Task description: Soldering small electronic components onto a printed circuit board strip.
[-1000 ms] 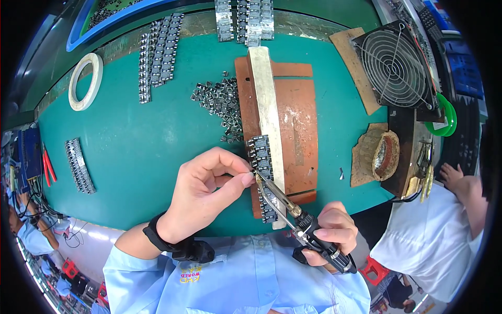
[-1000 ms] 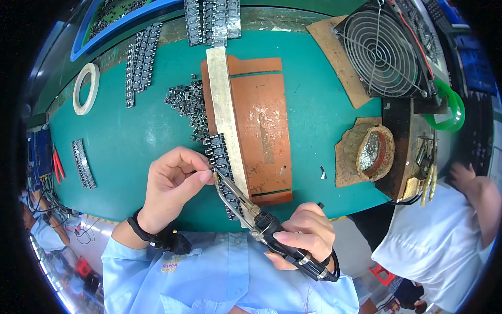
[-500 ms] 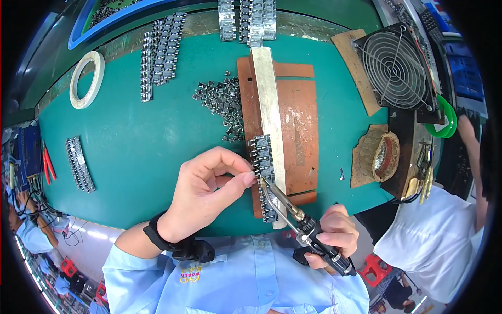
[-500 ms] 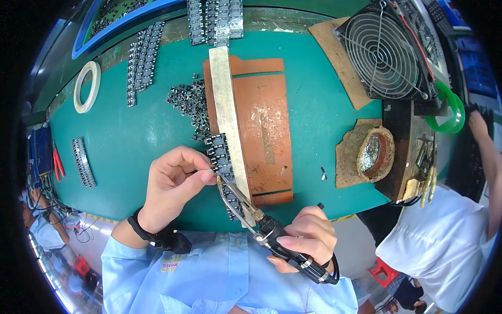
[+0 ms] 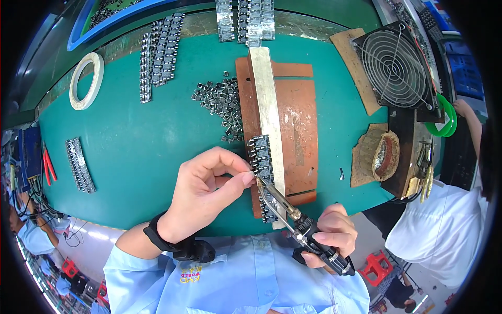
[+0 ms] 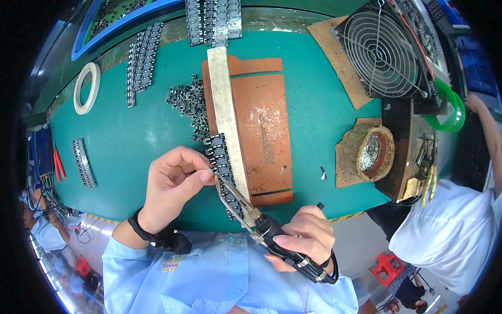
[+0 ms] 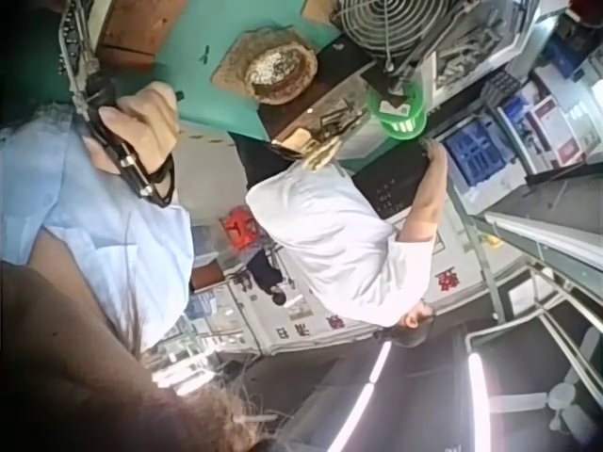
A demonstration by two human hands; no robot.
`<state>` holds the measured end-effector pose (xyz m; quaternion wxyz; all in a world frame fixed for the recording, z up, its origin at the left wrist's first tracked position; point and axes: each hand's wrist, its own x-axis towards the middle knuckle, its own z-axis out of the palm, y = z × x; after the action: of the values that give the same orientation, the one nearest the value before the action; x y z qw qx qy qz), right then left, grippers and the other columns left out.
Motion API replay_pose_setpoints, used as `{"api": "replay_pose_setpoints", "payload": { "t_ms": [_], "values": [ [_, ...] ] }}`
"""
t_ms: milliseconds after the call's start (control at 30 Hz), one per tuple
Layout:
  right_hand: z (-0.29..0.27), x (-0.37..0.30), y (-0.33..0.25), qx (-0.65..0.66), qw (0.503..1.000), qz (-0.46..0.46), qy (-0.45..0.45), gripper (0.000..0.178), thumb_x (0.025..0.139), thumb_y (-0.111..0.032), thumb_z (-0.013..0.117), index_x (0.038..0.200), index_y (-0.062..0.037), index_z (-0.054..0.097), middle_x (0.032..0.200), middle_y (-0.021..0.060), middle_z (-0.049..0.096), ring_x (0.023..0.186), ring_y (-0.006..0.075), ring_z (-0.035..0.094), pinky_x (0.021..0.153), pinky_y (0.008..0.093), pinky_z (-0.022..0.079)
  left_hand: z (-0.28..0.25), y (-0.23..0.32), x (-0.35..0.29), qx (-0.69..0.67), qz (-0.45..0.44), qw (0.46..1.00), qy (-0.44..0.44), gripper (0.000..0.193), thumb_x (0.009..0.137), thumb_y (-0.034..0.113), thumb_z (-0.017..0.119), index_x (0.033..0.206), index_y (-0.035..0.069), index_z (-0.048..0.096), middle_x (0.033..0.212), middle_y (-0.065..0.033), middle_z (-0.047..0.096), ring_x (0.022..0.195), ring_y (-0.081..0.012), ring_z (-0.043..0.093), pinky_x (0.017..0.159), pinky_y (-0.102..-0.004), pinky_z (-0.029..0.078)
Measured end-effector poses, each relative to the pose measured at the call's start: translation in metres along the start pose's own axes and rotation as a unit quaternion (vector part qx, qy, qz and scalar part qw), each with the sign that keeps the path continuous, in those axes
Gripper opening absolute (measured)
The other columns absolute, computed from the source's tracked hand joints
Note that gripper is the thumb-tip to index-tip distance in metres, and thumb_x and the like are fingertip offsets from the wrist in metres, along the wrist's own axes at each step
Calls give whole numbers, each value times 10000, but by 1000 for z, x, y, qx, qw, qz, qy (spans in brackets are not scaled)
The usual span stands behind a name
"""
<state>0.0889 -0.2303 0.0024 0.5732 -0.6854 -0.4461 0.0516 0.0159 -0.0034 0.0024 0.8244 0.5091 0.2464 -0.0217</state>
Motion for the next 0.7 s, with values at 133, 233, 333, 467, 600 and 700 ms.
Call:
{"api": "replay_pose_setpoints", "payload": {
  "t_ms": [133, 233, 333, 467, 600, 700],
  "values": [
    [-4, -5, 2, 1, 1000, -11, 15, 404, 601, -224, 781, 903, -74, 559, 608, 49, 524, 476, 162, 465, 497, 287, 379, 0, 1, 0, -2, -4, 1000, 3, 75, 818, 19, 587, 844, 1, 519, 831, -49, 577, 774, -104, 566, 713, -231, 462],
    [-4, -23, 4, 11, 999, -16, 34, 428, 619, -212, 767, 941, -78, 518, 667, 69, 521, 531, 157, 475, 517, 282, 383, 0, 0, -1, 0, -2, 1000, 7, 78, 818, 21, 589, 843, 3, 518, 829, -46, 578, 772, -101, 566, 712, -230, 465],
    [5, -49, 2, -7, 967, 64, 248, 471, 710, -297, 716, 1000, -108, 397, 839, 50, 444, 733, 163, 454, 651, 301, 354, 1, 0, 0, 1, 4, 1000, 2, 82, 817, 22, 592, 843, 5, 516, 826, -43, 577, 768, -98, 566, 709, -230, 467],
    [5, -64, 8, -85, 907, 108, 398, 470, 745, -275, 692, 1032, -101, 363, 911, 59, 439, 767, 162, 447, 665, 277, 374, -2, -5, 0, 2, 20, 1000, -22, 97, 820, -11, 568, 909, -10, 529, 884, -53, 589, 830, -83, 561, 719, -213, 476],
    [1, -69, 13, -132, 882, 173, 418, 454, 749, -255, 691, 1023, -83, 373, 943, 69, 439, 824, 157, 444, 703, 267, 392, -1, -2, -2, 9, 30, 999, -10, 83, 832, 5, 558, 906, -3, 523, 861, -47, 582, 807, -89, 567, 707, -222, 483],
    [-3, -63, 7, -99, 884, 150, 432, 436, 743, -233, 689, 1011, -64, 389, 980, 76, 440, 809, 155, 454, 707, 267, 394, -1, 5, 1, -17, 15, 999, 40, 100, 865, 75, 536, 925, -3, 523, 815, -36, 572, 751, -98, 576, 672, -226, 487]
  ]
}}
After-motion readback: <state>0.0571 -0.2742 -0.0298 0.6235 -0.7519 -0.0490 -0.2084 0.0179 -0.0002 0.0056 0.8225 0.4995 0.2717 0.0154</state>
